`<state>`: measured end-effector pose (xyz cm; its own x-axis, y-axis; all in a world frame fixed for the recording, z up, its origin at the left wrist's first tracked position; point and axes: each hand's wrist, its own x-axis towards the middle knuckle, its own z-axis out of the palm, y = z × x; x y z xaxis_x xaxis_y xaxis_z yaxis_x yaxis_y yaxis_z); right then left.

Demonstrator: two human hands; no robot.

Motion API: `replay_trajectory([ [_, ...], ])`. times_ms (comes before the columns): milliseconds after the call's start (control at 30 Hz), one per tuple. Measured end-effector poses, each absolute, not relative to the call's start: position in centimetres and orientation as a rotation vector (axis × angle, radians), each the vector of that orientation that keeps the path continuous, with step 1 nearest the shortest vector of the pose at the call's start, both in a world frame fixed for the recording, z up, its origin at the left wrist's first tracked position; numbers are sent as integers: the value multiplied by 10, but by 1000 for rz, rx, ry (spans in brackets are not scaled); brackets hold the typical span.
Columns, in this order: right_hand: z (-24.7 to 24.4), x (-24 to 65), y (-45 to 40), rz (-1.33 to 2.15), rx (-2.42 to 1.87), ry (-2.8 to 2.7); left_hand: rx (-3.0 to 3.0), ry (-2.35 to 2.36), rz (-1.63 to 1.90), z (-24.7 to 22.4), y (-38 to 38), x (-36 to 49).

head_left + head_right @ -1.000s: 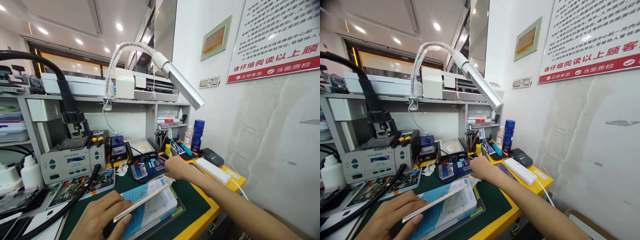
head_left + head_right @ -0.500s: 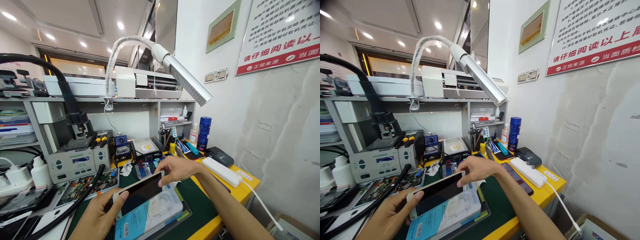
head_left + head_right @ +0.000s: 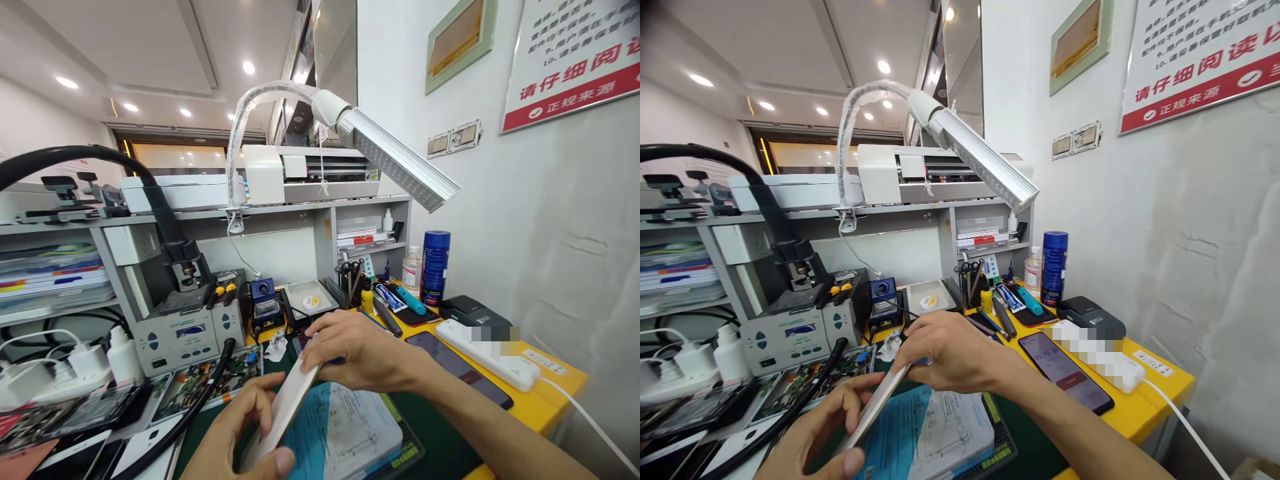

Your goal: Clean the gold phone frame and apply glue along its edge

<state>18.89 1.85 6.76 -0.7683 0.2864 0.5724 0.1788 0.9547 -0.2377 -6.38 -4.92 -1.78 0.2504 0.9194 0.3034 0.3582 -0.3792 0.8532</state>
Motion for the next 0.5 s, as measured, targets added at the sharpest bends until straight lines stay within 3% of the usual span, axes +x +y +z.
replay_trajectory([
  [133, 61, 171, 17, 81, -246, -2402, 1890, 1243, 1148, -13, -51, -56],
  [233, 52, 166, 13, 150, -448, -2239, 2021, 1453, 1280, -10, -52, -54],
  [300, 44, 164, 10, 406, -693, -2089, 2084, 1600, 1344, -10, -51, -55],
  [367, 36, 161, 9, 877, -864, -1914, 2110, 1729, 1384, -12, -50, -57],
  [500, 19, 152, 9, 1671, -832, -1590, 2283, 1871, 1397, -19, -47, -59],
])
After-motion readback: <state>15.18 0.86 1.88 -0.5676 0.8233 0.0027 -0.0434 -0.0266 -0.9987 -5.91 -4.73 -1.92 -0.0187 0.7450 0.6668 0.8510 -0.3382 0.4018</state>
